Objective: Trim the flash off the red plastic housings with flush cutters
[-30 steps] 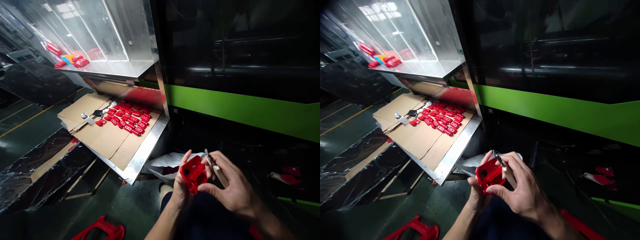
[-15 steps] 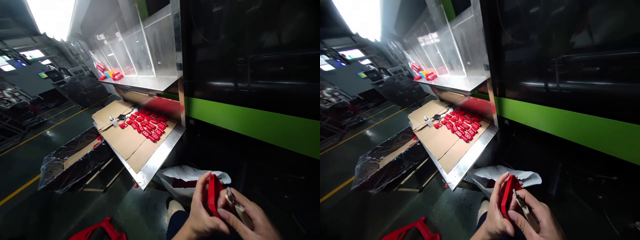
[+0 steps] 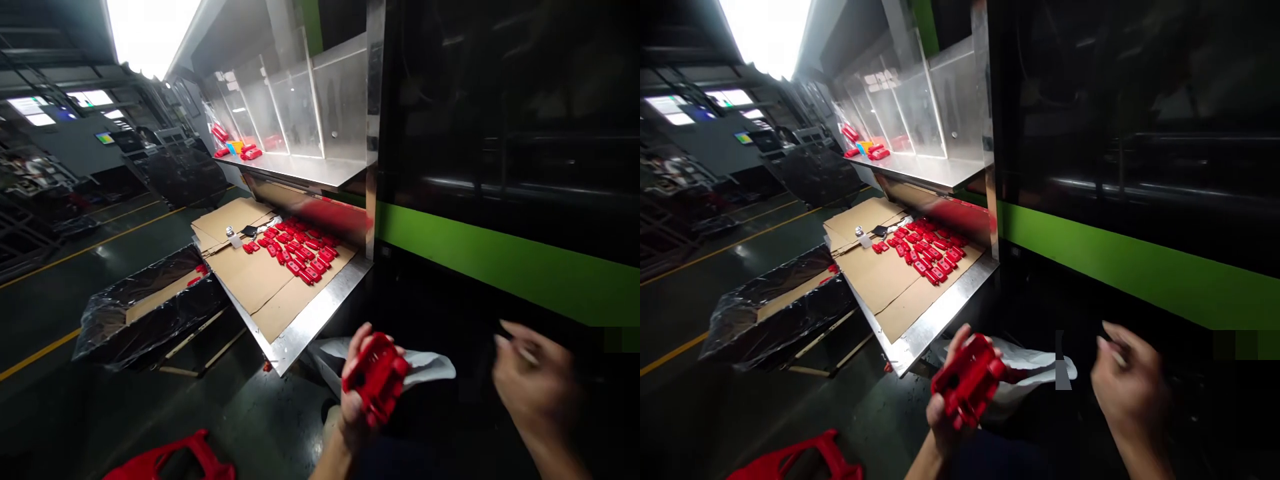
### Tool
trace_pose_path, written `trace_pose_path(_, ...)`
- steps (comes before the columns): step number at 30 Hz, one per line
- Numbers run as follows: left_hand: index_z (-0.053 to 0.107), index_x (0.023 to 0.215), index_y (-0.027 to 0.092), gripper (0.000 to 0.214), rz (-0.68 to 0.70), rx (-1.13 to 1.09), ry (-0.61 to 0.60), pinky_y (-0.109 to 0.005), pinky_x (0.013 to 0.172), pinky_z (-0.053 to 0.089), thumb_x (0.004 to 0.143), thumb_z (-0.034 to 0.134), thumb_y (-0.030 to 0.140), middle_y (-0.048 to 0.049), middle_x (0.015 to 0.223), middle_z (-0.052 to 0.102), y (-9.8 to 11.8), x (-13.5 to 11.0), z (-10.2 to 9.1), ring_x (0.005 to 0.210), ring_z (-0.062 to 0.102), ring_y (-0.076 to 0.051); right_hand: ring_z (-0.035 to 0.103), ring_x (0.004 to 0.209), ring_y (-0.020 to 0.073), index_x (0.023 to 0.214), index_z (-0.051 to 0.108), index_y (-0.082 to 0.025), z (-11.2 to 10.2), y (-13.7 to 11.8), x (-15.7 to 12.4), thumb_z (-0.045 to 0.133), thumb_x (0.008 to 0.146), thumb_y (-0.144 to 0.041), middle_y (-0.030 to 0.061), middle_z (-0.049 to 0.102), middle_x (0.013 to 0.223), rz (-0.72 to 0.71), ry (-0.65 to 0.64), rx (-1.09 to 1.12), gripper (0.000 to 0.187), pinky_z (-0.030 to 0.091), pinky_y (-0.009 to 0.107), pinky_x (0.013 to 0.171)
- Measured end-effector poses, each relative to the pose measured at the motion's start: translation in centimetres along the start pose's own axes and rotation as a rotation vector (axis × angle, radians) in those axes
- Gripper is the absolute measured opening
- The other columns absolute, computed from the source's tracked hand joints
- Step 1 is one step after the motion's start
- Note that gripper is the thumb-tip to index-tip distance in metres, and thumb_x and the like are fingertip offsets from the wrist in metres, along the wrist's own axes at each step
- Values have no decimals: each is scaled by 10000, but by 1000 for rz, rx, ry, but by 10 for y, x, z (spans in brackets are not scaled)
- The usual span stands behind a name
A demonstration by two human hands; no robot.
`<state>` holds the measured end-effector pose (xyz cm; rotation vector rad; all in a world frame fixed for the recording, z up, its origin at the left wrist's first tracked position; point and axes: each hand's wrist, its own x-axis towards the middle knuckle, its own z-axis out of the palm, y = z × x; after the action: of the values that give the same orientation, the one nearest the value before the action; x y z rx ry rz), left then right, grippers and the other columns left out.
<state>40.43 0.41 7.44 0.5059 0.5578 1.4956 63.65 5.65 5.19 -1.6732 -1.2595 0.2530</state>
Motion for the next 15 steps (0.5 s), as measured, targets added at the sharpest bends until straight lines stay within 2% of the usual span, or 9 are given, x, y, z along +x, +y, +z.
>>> trace_pose_path(2, 378, 1461, 309, 1002, 41, -103, -7, -616, 1087, 351, 620, 767, 690, -134, 1325, 564, 10, 7, 2, 1254, 508, -417, 622, 981, 397, 954, 581, -188, 15, 15, 9, 576, 783, -615, 163, 612, 1129, 25, -71, -46, 460, 508, 594, 854)
trace_pose_path(3, 324, 1486, 327, 1035, 56, -141, -15, -621, 1104, 324, 625, 755, 707, -135, 1349, 551, 15, 9, 4, 1301, 466, -422, 642, 942, 382, 988, 585, -181, 22, 20, 9, 584, 776, -627, 152, 645, 1072, 52, -86, -63, 493, 511, 595, 852)
trace_pose_path(6, 281, 1494, 397, 1046, 73, -198, -36, -609, 1141, 271, 622, 776, 695, -101, 1418, 508, 23, 11, 8, 1363, 395, -429, 678, 816, 346, 1030, 587, -204, 29, 22, -5, 624, 758, -679, 101, 699, 886, 178, -215, -61, 549, 543, 549, 779)
trace_pose_path(8, 268, 1495, 415, 1065, 65, -221, -51, -603, 1157, 247, 609, 793, 687, -88, 1453, 476, 23, 10, 9, 1354, 404, -439, 690, 841, 326, 1047, 591, -217, 24, 15, -17, 582, 801, -697, 92, 708, 919, 210, -346, 14, 539, 559, 508, 779)
trace_pose_path(12, 277, 1487, 433, 1094, 16, -226, -83, -600, 1167, 238, 574, 841, 643, -67, 1485, 442, 20, 9, 12, 1354, 399, -447, 671, 992, 254, 1187, 596, -242, 7, -7, -23, 415, 964, -564, 79, 662, 1113, 8, -483, 159, 432, 570, 413, 854)
trace_pose_path(15, 280, 1475, 461, 1128, -22, -209, -106, -613, 1158, 248, 527, 864, 645, -57, 1493, 427, 20, 9, 18, 1350, 402, -452, 629, 1082, 227, 1306, 559, -285, -3, -20, -17, 424, 983, -502, 52, 619, 1216, -138, -502, 126, 413, 555, 371, 892)
